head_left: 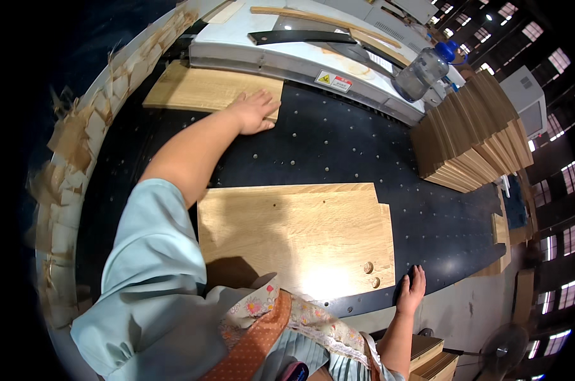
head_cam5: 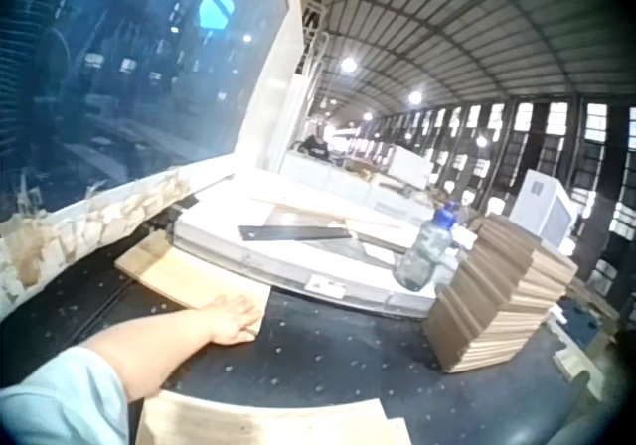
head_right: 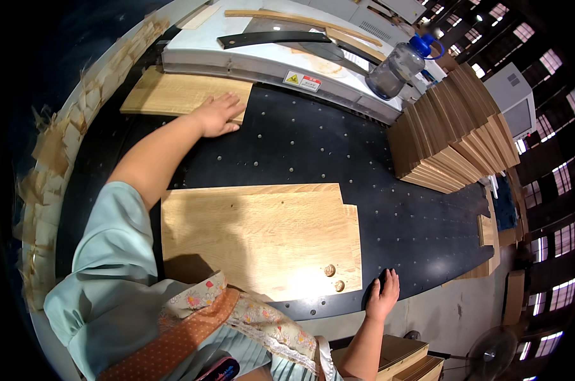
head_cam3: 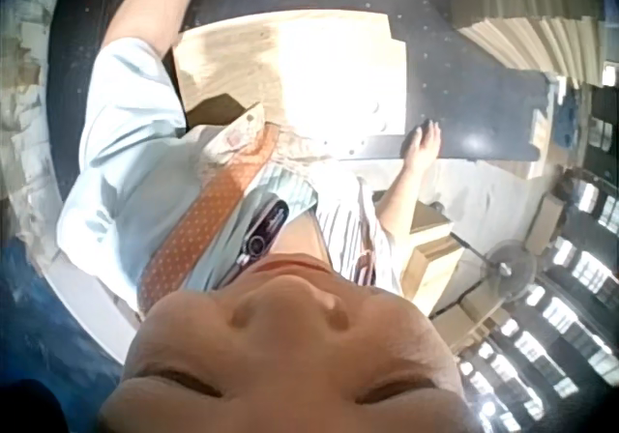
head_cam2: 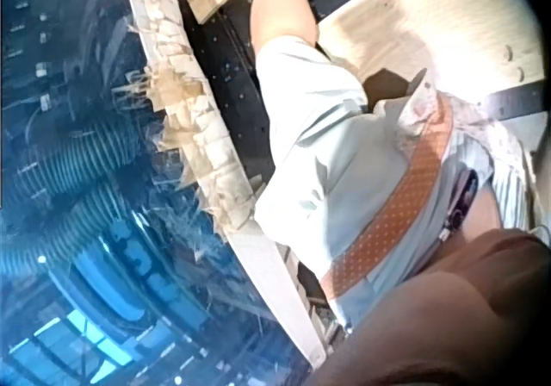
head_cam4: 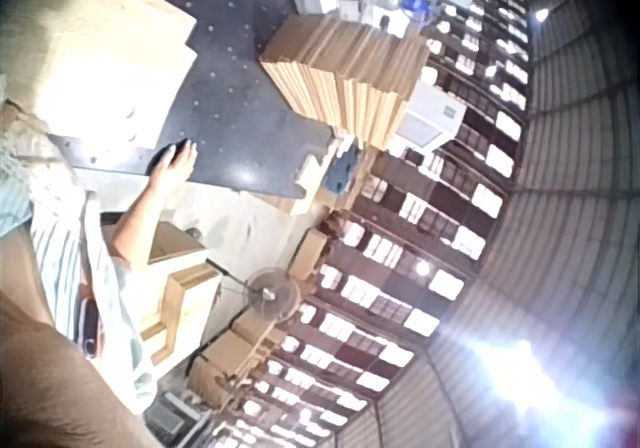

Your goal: The person picks up wooden boards from a stack, places them on a workstation surface to handle them, and then carries the boards to a larger wooden structure where they are placed into designated slots.

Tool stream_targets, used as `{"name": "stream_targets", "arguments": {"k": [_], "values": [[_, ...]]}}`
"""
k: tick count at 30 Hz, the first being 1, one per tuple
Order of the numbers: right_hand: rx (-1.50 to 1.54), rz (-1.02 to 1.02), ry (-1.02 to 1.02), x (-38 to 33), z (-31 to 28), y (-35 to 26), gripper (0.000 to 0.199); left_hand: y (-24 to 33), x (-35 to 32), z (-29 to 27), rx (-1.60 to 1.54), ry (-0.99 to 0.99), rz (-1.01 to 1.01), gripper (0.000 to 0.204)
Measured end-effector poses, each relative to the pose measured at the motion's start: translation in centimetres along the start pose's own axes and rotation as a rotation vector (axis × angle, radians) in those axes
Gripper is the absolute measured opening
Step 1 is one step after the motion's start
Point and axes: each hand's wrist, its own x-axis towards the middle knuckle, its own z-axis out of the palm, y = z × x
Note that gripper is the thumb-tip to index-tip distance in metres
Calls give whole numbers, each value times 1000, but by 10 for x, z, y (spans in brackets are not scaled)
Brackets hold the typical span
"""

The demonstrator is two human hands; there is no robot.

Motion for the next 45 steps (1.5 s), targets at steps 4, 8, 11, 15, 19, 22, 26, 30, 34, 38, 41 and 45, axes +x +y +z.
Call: {"name": "stream_targets", "arguments": {"k": [4, 8, 11, 15, 19, 22, 26, 30, 34, 38, 41, 45], "values": [[1, -21, -5, 2, -1, 1, 37, -18, 5, 11, 30, -42, -9, 55], [20, 5, -24, 2, -2, -3, 37, -28, 6, 11, 46, 14, 58, 54], [2, -30, -41, 0, -2, 1, 37, -30, 3, 11, 36, 22, 67, 54], [5, -6, -39, 0, -2, -1, 37, -33, -1, 13, 41, 25, 69, 55], [17, -12, -19, -5, -3, 1, 38, -29, 5, 12, 48, 24, 83, 56], [5, 23, -39, -4, -7, -2, 39, -32, 9, 16, 16, 31, 106, 57], [-4, 64, -44, 0, 3, 0, 42, -29, 4, 5, 83, -54, 28, 57], [-3, 95, 8, -1, -5, -10, 41, 8, 19, -25, 116, -342, -70, 57], [-26, 138, 0, 0, -7, -13, 40, 79, 21, -134, 5, -236, 156, 57], [-17, 125, 27, -4, -4, -13, 40, 103, 3, -247, -949, 1075, -140, 52], [-11, 140, 41, -9, -4, -7, 39, 132, -13, -203, -1002, 603, 363, 60], [-2, 117, 97, -11, -2, -2, 37, 107, -24, -209, -854, 306, 367, 55]]}}
